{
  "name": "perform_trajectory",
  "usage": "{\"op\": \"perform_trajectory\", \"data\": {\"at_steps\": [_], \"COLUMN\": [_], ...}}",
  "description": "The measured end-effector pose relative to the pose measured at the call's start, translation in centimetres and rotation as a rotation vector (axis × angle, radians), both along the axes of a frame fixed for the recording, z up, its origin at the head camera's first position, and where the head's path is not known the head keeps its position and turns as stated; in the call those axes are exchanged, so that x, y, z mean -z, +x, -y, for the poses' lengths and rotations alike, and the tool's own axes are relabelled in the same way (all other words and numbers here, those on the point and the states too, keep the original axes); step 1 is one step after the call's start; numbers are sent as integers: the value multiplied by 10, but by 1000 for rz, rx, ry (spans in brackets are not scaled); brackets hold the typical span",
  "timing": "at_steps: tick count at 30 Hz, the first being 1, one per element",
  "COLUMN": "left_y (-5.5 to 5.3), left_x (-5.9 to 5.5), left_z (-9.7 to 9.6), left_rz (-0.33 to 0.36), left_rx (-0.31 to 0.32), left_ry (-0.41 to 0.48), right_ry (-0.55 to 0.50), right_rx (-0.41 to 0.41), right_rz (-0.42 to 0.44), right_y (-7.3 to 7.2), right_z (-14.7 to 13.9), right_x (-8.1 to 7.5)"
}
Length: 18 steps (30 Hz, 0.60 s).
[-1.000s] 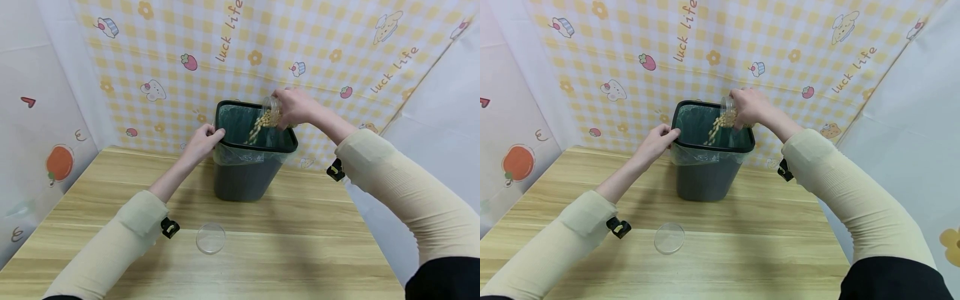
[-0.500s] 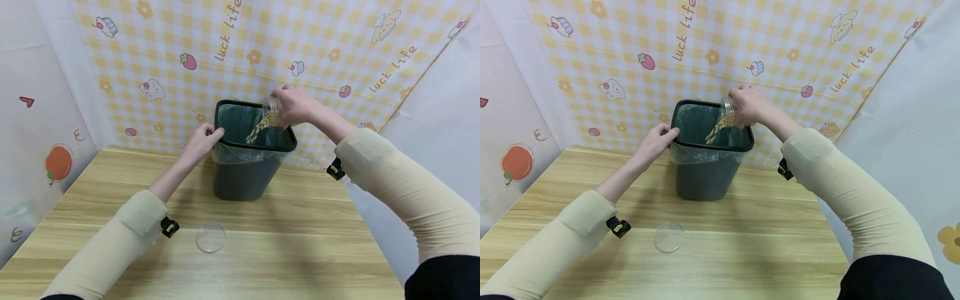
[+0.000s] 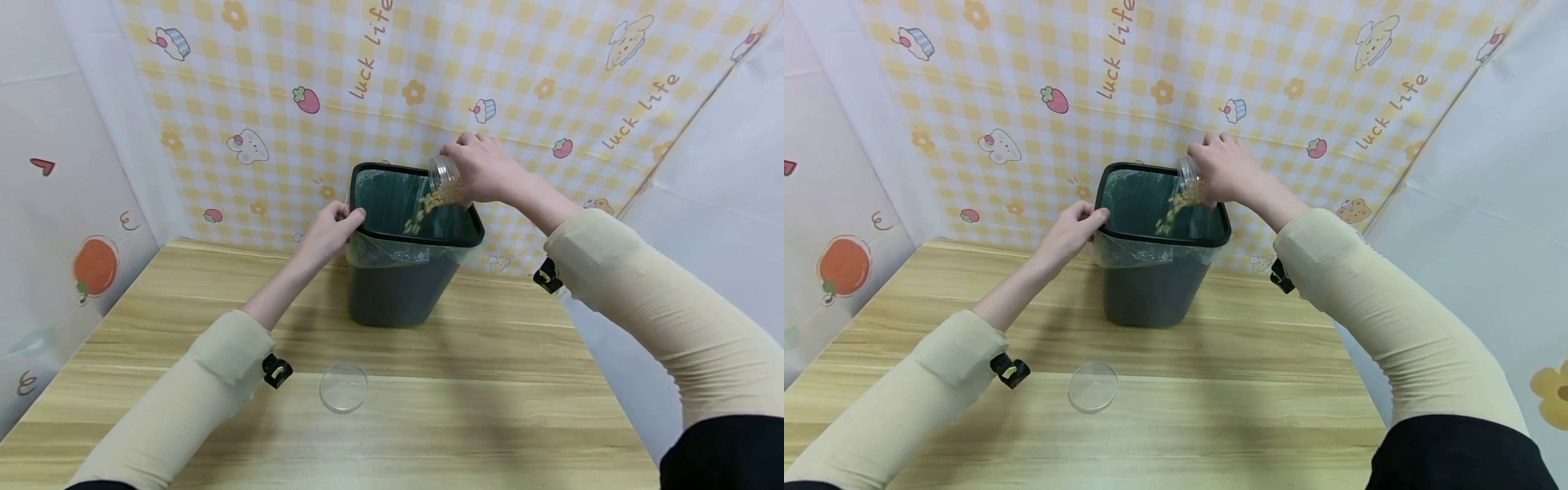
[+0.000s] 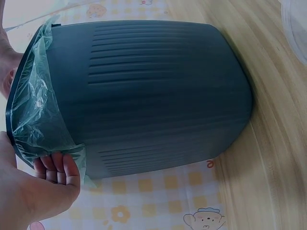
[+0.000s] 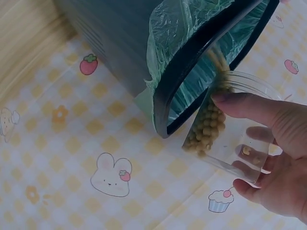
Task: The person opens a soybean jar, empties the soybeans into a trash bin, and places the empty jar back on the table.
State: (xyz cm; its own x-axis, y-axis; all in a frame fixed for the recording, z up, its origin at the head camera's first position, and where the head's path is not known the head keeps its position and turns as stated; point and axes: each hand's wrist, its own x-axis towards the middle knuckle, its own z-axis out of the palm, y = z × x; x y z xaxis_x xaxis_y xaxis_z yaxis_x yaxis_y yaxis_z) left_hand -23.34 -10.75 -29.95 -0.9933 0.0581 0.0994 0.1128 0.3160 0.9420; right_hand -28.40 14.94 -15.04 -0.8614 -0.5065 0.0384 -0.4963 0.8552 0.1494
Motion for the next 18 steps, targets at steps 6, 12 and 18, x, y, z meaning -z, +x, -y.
{"op": "perform_trajectory", "data": {"at_steps": [6, 12, 18], "left_y": [1, 0, 0], "left_x": [-1, -1, -1], "left_z": [0, 0, 0], "left_rz": [7, 9, 10], "left_rx": [-4, -7, -7], "left_ry": [-12, -12, -12], "right_ry": [35, 81, 105], "right_rx": [-27, -56, -114], "right_rz": [-47, -101, -176], "right_y": [1, 2, 3], "right_z": [-1, 0, 2], "right_x": [1, 2, 4]}}
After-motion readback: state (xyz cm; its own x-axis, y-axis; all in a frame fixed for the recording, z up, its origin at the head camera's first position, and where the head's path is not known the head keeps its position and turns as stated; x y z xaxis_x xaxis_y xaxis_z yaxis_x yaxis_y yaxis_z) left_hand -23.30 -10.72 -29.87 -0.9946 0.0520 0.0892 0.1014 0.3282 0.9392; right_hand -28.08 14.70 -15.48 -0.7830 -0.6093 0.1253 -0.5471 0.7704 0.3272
